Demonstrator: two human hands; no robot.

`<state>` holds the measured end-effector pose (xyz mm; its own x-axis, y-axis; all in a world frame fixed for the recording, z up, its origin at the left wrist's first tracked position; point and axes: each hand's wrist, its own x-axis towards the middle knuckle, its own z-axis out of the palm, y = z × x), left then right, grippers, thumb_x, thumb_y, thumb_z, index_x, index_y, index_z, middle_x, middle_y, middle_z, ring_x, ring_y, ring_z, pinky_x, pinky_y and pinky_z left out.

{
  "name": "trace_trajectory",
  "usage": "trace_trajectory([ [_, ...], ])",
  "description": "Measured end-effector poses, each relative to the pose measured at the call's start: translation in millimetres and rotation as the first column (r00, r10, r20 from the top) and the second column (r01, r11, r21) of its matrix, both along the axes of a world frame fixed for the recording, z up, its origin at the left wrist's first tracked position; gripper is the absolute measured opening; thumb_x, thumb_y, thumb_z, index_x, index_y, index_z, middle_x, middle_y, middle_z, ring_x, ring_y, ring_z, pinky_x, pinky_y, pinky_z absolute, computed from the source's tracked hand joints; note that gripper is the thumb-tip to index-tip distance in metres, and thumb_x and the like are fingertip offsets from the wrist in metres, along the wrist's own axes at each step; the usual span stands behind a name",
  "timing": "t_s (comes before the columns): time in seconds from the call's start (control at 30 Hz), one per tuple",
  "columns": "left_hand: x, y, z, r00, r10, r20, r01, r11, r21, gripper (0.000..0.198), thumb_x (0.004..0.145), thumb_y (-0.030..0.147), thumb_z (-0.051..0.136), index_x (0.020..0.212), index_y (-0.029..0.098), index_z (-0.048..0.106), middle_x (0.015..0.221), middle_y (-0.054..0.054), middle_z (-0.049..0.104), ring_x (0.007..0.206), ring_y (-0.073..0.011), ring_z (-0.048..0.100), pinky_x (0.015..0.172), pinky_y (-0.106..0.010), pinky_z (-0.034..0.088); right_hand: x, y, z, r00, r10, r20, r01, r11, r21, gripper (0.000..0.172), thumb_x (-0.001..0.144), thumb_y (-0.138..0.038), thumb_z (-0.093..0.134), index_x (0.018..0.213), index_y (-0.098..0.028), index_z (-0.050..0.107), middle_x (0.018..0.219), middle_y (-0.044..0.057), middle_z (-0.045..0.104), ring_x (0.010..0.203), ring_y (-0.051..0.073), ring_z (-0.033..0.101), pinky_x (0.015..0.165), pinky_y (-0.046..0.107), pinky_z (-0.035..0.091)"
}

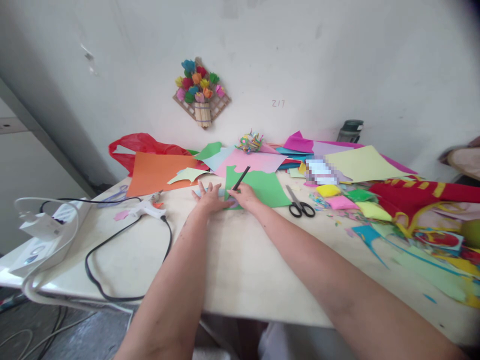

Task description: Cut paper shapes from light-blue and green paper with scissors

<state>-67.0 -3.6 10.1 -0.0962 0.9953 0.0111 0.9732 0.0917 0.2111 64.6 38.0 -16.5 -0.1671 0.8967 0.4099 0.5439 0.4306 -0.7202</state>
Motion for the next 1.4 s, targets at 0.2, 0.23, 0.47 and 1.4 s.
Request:
trace_trajectory([
  [0.2, 0.1, -1.4, 0.8, 1.000, -0.009, 0.010, 0.009, 1.000, 0.006, 0.091, 0.062, 0.065, 0.050, 0.139, 0.026, 0.022, 0.149, -0.006, 0.009, 0.129, -0.0349, -0.023, 0.098, -0.064, -0.005, 0.3, -1.9, 1.9, 0.999, -0.029, 0.015, 0.029, 1.000, -0.011, 0.015, 0.073, -0.030, 0.062, 0.071, -0.016, 0.068, 0.088, 0.006, 0.066, 0.083, 0.017, 0.061, 0.076, 0.027, 0.045],
  [0.23, 0.1, -1.5, 0.9, 1.000, -0.009, 0.009, 0.009, 1.000, 0.006, 0.091, 0.062, 0.065, 0.050, 0.139, 0.026, 0.022, 0.149, -0.006, 0.009, 0.129, -0.0349, -0.022, 0.098, -0.064, -0.005, 0.3, -2.3, 2.4, 0.999, -0.034, 0.022, 0.035, 0.999, -0.017, 0.015, 0.073, -0.030, 0.062, 0.072, -0.016, 0.068, 0.089, 0.007, 0.066, 0.083, 0.017, 0.061, 0.076, 0.027, 0.045],
  [0.47, -1.0, 0.4, -0.5, 1.000, -0.004, -0.006, 0.004, 1.000, 0.000, 0.090, 0.062, 0.066, 0.049, 0.139, 0.029, 0.022, 0.149, -0.006, 0.010, 0.129, -0.0344, -0.022, 0.098, -0.064, -0.005, 1.2, -3.3, 3.1, 0.998, -0.054, 0.041, 0.055, 0.998, -0.020, 0.016, 0.075, -0.029, 0.059, 0.075, -0.015, 0.068, 0.089, 0.007, 0.066, 0.082, 0.017, 0.061, 0.073, 0.026, 0.046],
  [1.4, -0.7, -0.4, 0.6, 1.000, -0.011, -0.014, 0.011, 1.000, -0.001, 0.090, 0.062, 0.067, 0.048, 0.139, 0.029, 0.022, 0.149, -0.005, 0.010, 0.129, -0.0337, -0.024, 0.097, -0.065, -0.005, 2.2, -12.2, 6.7, 0.985, -0.074, -0.157, 0.070, 0.997, -0.031, 0.024, 0.081, -0.035, 0.052, 0.083, -0.016, 0.065, 0.074, 0.005, 0.067, 0.064, 0.014, 0.062, 0.064, 0.023, 0.046],
])
